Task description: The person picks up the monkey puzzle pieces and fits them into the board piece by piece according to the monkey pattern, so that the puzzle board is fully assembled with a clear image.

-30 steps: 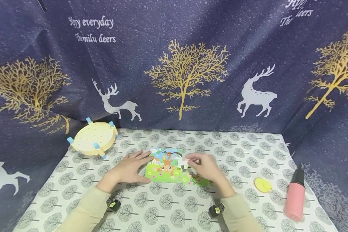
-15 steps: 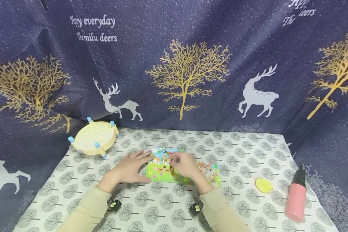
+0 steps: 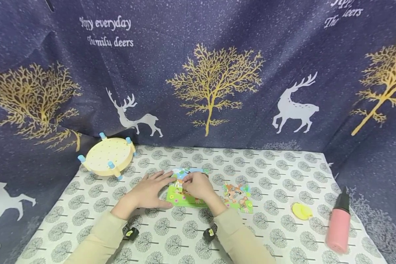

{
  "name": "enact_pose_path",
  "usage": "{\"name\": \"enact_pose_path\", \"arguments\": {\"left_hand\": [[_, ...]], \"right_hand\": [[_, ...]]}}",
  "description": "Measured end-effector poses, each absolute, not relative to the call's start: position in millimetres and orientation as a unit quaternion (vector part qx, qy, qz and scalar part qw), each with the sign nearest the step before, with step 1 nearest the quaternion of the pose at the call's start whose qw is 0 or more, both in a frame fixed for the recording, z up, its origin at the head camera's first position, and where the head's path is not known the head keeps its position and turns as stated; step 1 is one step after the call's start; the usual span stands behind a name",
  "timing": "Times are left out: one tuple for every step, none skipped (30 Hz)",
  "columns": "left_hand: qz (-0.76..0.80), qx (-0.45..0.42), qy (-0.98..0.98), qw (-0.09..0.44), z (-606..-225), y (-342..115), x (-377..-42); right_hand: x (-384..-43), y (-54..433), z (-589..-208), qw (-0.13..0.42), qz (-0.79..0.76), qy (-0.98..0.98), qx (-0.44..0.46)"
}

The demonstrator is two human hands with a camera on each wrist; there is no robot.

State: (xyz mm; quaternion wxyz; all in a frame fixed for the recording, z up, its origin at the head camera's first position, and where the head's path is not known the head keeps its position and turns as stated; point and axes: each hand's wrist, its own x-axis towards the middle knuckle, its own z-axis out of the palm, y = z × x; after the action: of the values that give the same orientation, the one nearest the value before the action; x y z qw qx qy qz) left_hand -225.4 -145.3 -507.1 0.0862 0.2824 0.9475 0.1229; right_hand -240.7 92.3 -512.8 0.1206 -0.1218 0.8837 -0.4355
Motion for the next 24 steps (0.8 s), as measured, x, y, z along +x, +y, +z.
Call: {"name": "enact_pose_path", "arguments": {"left_hand": [[0.124, 0.283, 0.947, 0.088, -506.9, -145.4, -225.4], [0.124, 0.283, 0.947, 0.09, -506.9, -145.5, -225.4], [0.126, 0.283, 0.946, 0.09, -506.9, -145.6, -225.4], [0.127, 0.283, 0.946, 0.092, -506.8, -145.7, -225.4], [0.126, 0.282, 0.946, 0.093, -506.8, -145.8, -225.4], [0.126, 0.282, 0.947, 0.094, -506.6, -145.9, -225.3], [0.126, 0.282, 0.946, 0.093, -506.6, -145.9, -225.3], [0.126, 0.284, 0.946, 0.091, -506.5, -145.9, -225.2], [0.126, 0.285, 0.946, 0.091, -506.3, -145.7, -225.1], [0.127, 0.285, 0.946, 0.092, -505.8, -145.5, -224.9], [0.128, 0.286, 0.945, 0.092, -505.2, -145.2, -224.6], [0.13, 0.287, 0.945, 0.092, -504.4, -144.9, -224.2], [0.132, 0.287, 0.944, 0.093, -503.9, -144.7, -223.8], [0.134, 0.288, 0.944, 0.092, -503.3, -144.4, -223.6], [0.134, 0.288, 0.943, 0.093, -502.9, -144.2, -223.5], [0.135, 0.289, 0.943, 0.092, -502.6, -144.2, -223.3], [0.135, 0.289, 0.944, 0.091, -502.5, -144.1, -223.2], [0.133, 0.288, 0.944, 0.091, -502.6, -144.2, -223.4], [0.132, 0.289, 0.944, 0.09, -502.5, -144.2, -223.6], [0.13, 0.289, 0.944, 0.09, -502.5, -144.4, -223.7], [0.129, 0.289, 0.945, 0.09, -502.8, -144.6, -223.8], [0.128, 0.288, 0.945, 0.089, -502.9, -144.6, -223.8], [0.127, 0.287, 0.945, 0.09, -502.9, -144.7, -223.7], [0.128, 0.287, 0.945, 0.091, -502.8, -144.6, -223.5]], "right_hand": [[-241.4, 91.5, -513.2, 0.12, -0.433, 0.885, -0.118], [-242.0, 90.8, -513.3, 0.12, -0.432, 0.887, -0.115], [-242.5, 90.3, -513.4, 0.119, -0.431, 0.887, -0.113], [-243.0, 89.8, -513.4, 0.118, -0.431, 0.888, -0.111], [-243.3, 89.5, -513.1, 0.117, -0.429, 0.889, -0.109], [-243.4, 89.3, -512.9, 0.118, -0.429, 0.889, -0.109], [-243.2, 89.3, -512.5, 0.117, -0.428, 0.89, -0.11], [-242.9, 89.6, -512.1, 0.116, -0.426, 0.89, -0.11], [-242.4, 90.1, -511.5, 0.116, -0.423, 0.892, -0.112], [-241.9, 91.0, -510.9, 0.113, -0.418, 0.894, -0.114], [-241.2, 92.2, -510.2, 0.111, -0.414, 0.896, -0.117], [-240.4, 93.6, -509.6, 0.11, -0.411, 0.897, -0.121], [-239.6, 95.3, -508.6, 0.107, -0.407, 0.898, -0.127], [-238.8, 96.9, -507.8, 0.105, -0.402, 0.9, -0.132], [-238.0, 98.6, -507.0, 0.103, -0.4, 0.9, -0.139], [-237.3, 100.3, -506.2, 0.103, -0.401, 0.899, -0.145], [-236.7, 102.0, -505.6, 0.104, -0.402, 0.897, -0.151], [-236.3, 103.3, -505.0, 0.106, -0.403, 0.896, -0.155], [-236.2, 104.3, -504.6, 0.106, -0.402, 0.896, -0.159], [-235.9, 105.3, -504.6, 0.106, -0.398, 0.897, -0.162], [-236.0, 105.9, -504.8, 0.106, -0.395, 0.898, -0.164], [-236.2, 106.2, -506.0, 0.102, -0.389, 0.9, -0.167], [-236.3, 106.4, -507.1, 0.096, -0.382, 0.903, -0.17], [-236.3, 106.2, -508.2, 0.09, -0.374, 0.906, -0.173]]}}
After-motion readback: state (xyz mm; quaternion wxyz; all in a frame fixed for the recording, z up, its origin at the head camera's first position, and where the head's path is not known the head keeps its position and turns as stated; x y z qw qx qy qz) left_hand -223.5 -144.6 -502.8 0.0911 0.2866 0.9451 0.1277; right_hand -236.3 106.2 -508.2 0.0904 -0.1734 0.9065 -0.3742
